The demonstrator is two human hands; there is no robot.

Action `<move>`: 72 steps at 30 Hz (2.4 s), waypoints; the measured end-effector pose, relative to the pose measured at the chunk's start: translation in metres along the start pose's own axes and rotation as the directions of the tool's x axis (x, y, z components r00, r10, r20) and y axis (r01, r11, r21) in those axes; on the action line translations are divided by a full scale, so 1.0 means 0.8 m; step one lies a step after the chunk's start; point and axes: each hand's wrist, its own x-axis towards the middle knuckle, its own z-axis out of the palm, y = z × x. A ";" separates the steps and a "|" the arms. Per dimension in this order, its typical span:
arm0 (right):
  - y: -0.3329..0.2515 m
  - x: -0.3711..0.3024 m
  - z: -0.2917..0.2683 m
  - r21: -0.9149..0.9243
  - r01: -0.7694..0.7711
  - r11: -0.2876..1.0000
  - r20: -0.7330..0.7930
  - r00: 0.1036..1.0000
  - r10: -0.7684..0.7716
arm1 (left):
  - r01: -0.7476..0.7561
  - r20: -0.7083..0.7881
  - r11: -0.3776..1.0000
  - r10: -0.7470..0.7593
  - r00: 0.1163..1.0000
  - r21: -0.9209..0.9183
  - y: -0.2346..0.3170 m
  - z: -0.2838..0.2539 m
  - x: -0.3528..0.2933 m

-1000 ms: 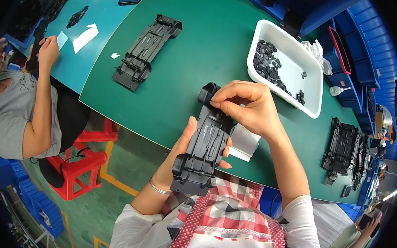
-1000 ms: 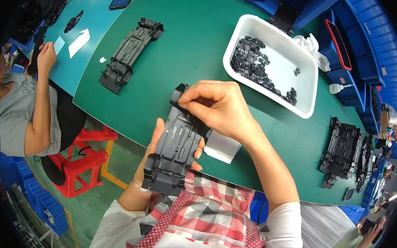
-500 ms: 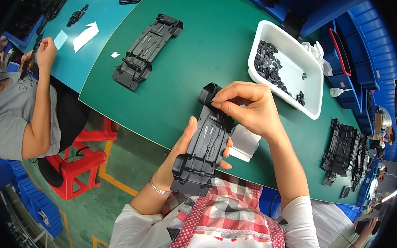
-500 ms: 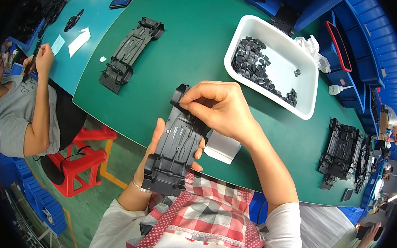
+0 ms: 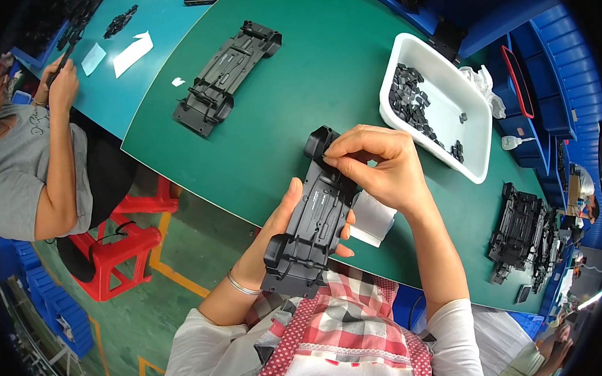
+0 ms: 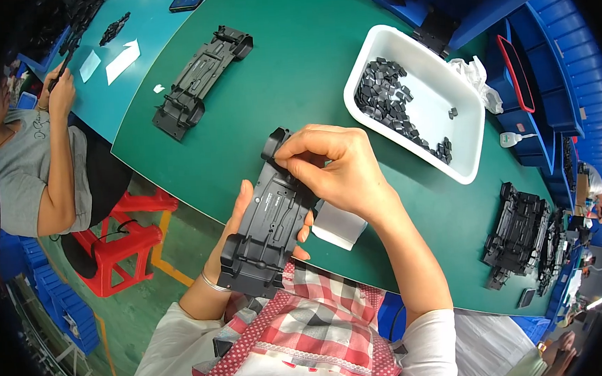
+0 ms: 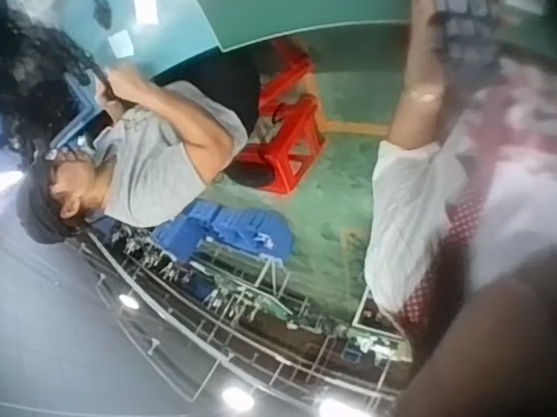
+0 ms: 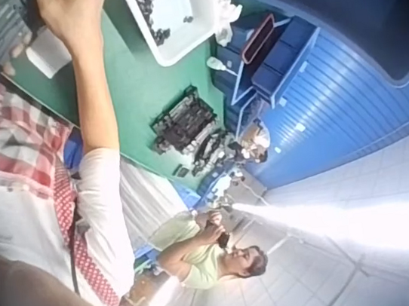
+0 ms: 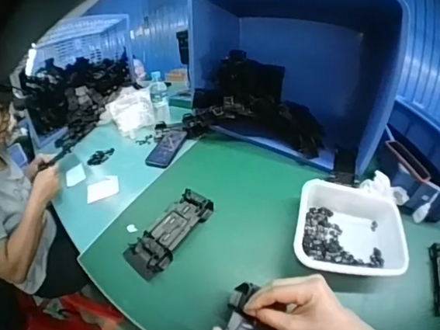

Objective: Assembling small plastic components onto a toy car chassis at a factory assembly line workstation.

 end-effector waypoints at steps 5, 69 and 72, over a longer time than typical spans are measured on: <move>-0.003 0.001 0.000 -0.062 0.099 0.993 -0.007 0.995 -0.100 | -0.008 -0.005 1.000 0.009 1.000 0.015 0.001 0.002 -0.001; -0.151 -0.175 -0.043 0.722 0.551 0.418 -0.162 0.722 -0.672 | 0.072 0.336 0.991 -0.031 0.941 -0.111 -0.046 0.031 -0.017; -0.161 -0.186 -0.039 0.655 0.650 0.387 -0.278 0.682 -0.676 | 0.100 0.359 0.986 -0.045 0.932 -0.136 -0.054 0.035 -0.014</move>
